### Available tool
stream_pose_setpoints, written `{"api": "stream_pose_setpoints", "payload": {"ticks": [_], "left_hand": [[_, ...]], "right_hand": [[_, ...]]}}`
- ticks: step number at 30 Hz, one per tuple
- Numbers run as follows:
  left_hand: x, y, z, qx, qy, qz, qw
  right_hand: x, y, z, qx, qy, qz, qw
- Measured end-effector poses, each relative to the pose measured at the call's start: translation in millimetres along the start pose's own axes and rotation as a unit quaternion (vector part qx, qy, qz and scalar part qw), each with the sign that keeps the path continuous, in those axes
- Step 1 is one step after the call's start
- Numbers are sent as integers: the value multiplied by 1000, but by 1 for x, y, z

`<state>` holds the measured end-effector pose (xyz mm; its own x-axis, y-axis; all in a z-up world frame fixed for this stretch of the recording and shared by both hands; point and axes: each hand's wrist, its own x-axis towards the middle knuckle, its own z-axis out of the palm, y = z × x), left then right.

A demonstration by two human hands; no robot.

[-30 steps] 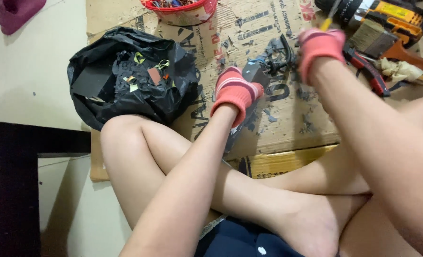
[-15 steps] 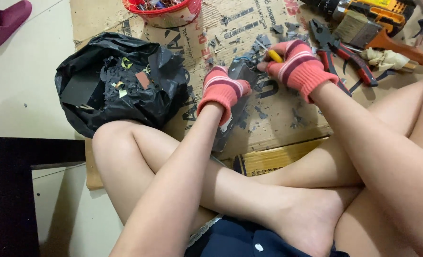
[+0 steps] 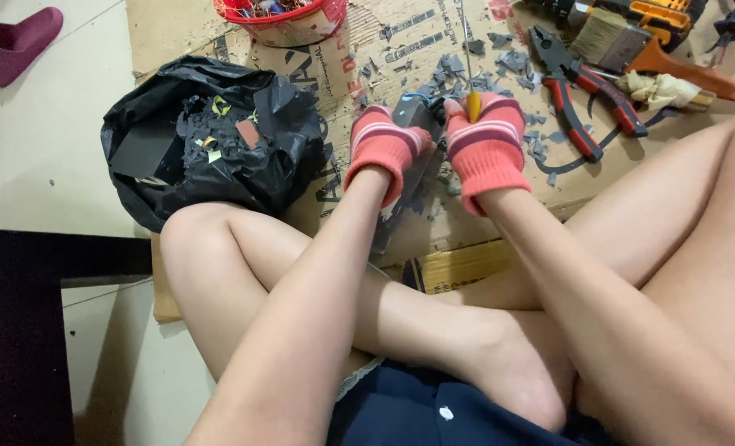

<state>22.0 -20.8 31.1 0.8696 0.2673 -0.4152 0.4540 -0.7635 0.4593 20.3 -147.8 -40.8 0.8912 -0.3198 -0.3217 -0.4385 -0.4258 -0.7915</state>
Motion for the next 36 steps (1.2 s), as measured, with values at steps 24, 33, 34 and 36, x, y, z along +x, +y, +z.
{"api": "stream_pose_setpoints", "payload": {"ticks": [24, 33, 34, 36], "left_hand": [[73, 9, 66, 335, 273, 171, 886], [120, -27, 35, -511, 200, -50, 835], [125, -36, 39, -632, 190, -36, 751], [129, -54, 39, -740, 176, -22, 648]], "right_hand": [[-10, 17, -73, 455, -112, 186, 863], [-33, -6, -74, 333, -134, 172, 917], [-35, -7, -70, 336, -152, 178, 912], [-40, -5, -62, 335, -170, 183, 909]]}}
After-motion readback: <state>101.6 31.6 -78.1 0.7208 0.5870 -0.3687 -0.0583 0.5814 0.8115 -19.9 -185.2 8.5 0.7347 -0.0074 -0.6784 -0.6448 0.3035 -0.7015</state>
